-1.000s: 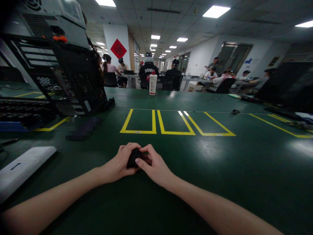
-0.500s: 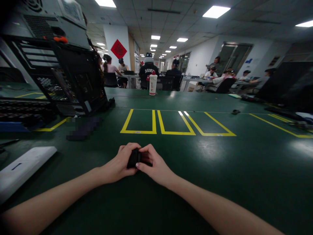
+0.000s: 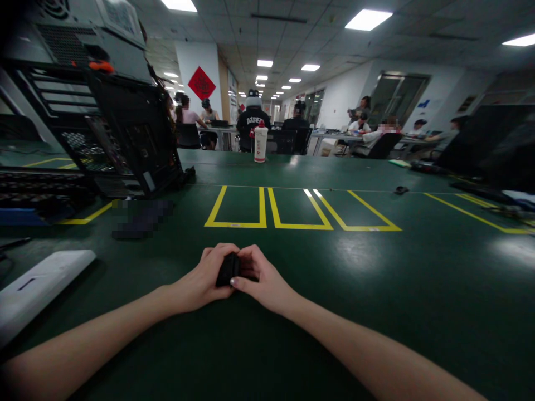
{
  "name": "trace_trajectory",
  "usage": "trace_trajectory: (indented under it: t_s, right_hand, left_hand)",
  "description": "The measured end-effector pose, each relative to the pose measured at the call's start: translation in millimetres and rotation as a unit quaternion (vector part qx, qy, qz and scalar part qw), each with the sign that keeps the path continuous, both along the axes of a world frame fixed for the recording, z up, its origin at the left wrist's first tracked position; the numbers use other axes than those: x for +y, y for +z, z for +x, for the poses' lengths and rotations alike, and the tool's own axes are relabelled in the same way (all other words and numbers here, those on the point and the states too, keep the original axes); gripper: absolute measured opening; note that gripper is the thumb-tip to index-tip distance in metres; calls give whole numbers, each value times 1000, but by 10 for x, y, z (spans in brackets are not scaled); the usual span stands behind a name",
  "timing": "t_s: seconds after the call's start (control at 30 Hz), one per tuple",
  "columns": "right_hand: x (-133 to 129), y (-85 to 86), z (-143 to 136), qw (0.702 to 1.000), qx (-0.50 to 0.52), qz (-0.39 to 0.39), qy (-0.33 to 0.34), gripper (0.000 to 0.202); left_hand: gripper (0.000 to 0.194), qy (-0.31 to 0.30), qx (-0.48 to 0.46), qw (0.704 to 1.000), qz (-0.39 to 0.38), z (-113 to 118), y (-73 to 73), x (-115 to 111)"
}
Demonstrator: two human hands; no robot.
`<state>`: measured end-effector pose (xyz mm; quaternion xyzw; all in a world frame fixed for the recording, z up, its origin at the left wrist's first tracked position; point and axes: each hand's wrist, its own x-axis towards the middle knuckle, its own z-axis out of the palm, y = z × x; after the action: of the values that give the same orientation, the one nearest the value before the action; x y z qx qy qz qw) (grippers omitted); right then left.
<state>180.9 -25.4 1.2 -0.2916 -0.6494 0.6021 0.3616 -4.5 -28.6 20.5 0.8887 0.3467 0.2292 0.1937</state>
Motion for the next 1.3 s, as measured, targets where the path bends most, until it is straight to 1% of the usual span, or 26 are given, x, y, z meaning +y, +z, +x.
trace_trajectory:
  t_s: [0.07, 0.2, 0.33, 0.4, 0.5, 0.6, 0.63, 0.77, 0.87, 0.93, 1.0, 1.07, 1.17, 1.23, 1.3]
  right_hand:
    - [-4, 10, -4, 1000, 8, -7, -1, 32]
    - [-6, 38, -22, 999, -8, -34, -36, 18]
    - [3, 45, -16, 996, -46, -44, -56, 24]
    - [9, 33, 0, 996, -58, -43, -49, 25]
    - [17, 5, 20, 999, -23, -32, -7, 24]
    - [20, -9, 22, 1000, 14, -24, 14, 33]
    - [18, -8, 18, 1000, 15, -24, 10, 33]
    - [6, 21, -2, 999, -20, -38, -28, 19]
    - [6, 35, -6, 998, -38, -36, -41, 22]
    - [16, 35, -1, 997, -49, -36, -41, 27]
    - [31, 31, 9, 997, -56, -40, -31, 26]
    - [43, 26, 20, 998, -40, -46, -8, 26]
    - [41, 32, 25, 999, 1, -47, 17, 31]
    - [28, 52, 19, 999, 0, -45, 4, 26]
    - [13, 82, 8, 998, -22, -47, -25, 17]
  left_hand:
    - [54, -2, 2, 1000, -1, 0, 5, 0]
    - [54, -3, 4, 1000, 8, 1, 3, 2]
    - [54, -1, -1, 1000, 10, 1, -4, 3]
    - [53, 0, -2, 1000, 6, 0, -2, 4]
    - [52, 2, -4, 1000, -1, 0, -1, 6]
    - [54, 6, -4, 1000, -3, 4, -6, 9]
    - [54, 7, -3, 1000, -2, 7, -7, 9]
    - [54, 6, -1, 1000, 2, 16, -4, 7]
    - [54, 3, -2, 1000, -1, 14, 3, 4]
    - [53, 4, -2, 1000, -2, 10, 10, 2]
    - [52, 4, -3, 1000, -6, 6, 20, -2]
    - [50, 1, -3, 1000, -9, 4, 34, -9]
    - [50, -4, -1, 1000, -11, 1, 49, -18]
    - [50, -5, 2, 1000, -8, -1, 47, -19]
    - [52, -3, 1, 1000, -3, -3, 37, -16]
